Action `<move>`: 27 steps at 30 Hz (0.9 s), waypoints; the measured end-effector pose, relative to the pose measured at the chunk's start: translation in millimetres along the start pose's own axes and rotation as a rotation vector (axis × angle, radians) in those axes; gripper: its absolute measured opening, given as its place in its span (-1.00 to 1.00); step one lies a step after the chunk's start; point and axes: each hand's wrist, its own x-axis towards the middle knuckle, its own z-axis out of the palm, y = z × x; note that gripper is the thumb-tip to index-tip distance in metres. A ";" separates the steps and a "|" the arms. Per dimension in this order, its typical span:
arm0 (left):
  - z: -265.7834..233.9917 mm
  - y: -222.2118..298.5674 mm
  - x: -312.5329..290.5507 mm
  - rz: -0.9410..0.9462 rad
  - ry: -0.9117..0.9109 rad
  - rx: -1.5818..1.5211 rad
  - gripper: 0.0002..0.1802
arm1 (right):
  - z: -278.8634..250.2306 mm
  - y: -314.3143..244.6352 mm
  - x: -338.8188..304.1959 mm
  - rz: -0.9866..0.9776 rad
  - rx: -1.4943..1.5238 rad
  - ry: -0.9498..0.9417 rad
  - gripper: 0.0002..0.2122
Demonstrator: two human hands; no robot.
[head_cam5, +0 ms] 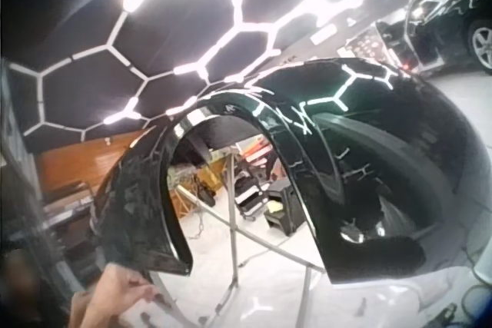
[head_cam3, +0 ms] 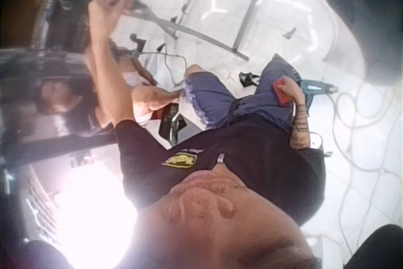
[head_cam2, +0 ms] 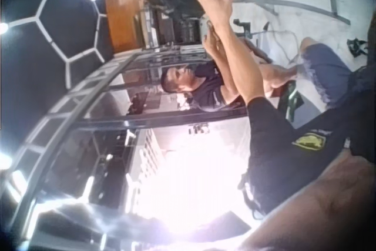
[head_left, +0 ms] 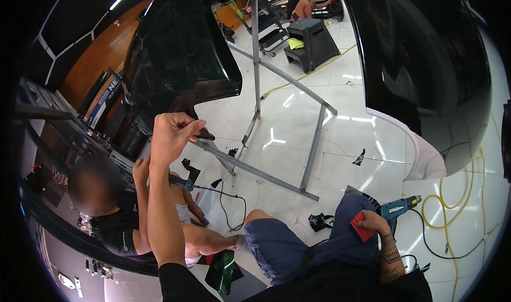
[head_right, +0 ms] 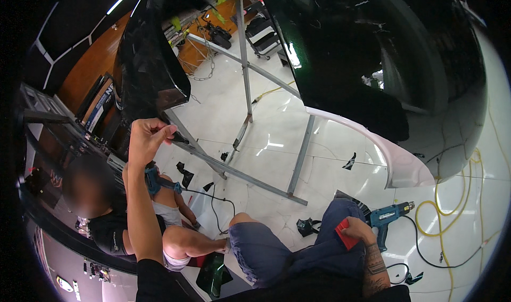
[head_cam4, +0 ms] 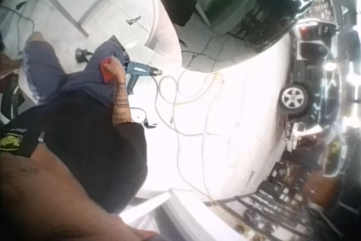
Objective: The person applies a dark vinyl wrap to a car bumper using a heat gun to soften the material and a squeegee to smooth it out. They trim excess wrap with a knife and tuck edges into crevices.
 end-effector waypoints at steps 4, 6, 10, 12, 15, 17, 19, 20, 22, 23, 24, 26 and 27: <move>16.8 -9.2 -2.1 0.005 0.164 0.042 -0.70 | 12.8 10.6 9.6 -0.020 0.035 0.014 -0.57; 25.9 -12.4 -3.3 0.035 0.277 0.127 -0.65 | 12.6 8.5 10.0 -0.026 0.029 0.001 -0.57; 49.9 -9.8 1.1 0.134 0.560 0.290 -0.58 | 10.7 0.7 13.2 -0.024 0.011 -0.042 -0.57; 52.9 -7.4 2.1 0.145 0.620 0.388 -0.56 | 11.4 3.4 15.4 -0.026 0.009 -0.039 -0.57; 41.1 2.0 -0.8 0.040 0.467 0.484 -0.59 | 13.3 5.9 16.0 -0.018 0.012 -0.023 -0.57; 16.7 10.1 -4.3 -0.115 0.237 0.452 -0.65 | 11.3 2.1 14.7 -0.025 0.018 -0.028 -0.57; -3.4 24.5 -0.3 -0.103 0.006 0.336 -0.74 | 9.0 1.2 13.7 -0.027 0.029 -0.015 -0.57; -12.0 28.0 0.7 -0.103 -0.108 0.279 -0.77 | 8.4 0.5 13.3 -0.030 0.031 -0.014 -0.57; -21.6 26.9 2.9 -0.098 -0.111 0.203 -0.83 | 9.4 -1.1 14.8 -0.035 0.011 -0.026 -0.57; -23.3 26.1 4.6 -0.102 -0.091 0.162 -0.83 | 10.3 -0.3 16.2 -0.035 0.003 -0.031 -0.57; -24.8 25.9 5.8 -0.106 -0.070 0.120 -0.83 | 11.3 0.8 17.7 -0.034 0.002 -0.032 -0.57; -24.9 27.8 6.8 -0.042 -0.042 0.158 -0.85 | 12.9 3.2 19.5 -0.030 0.002 -0.033 -0.57; -21.7 27.8 6.6 -0.011 -0.021 0.184 -0.84 | 13.1 4.8 19.4 -0.028 0.009 -0.028 -0.57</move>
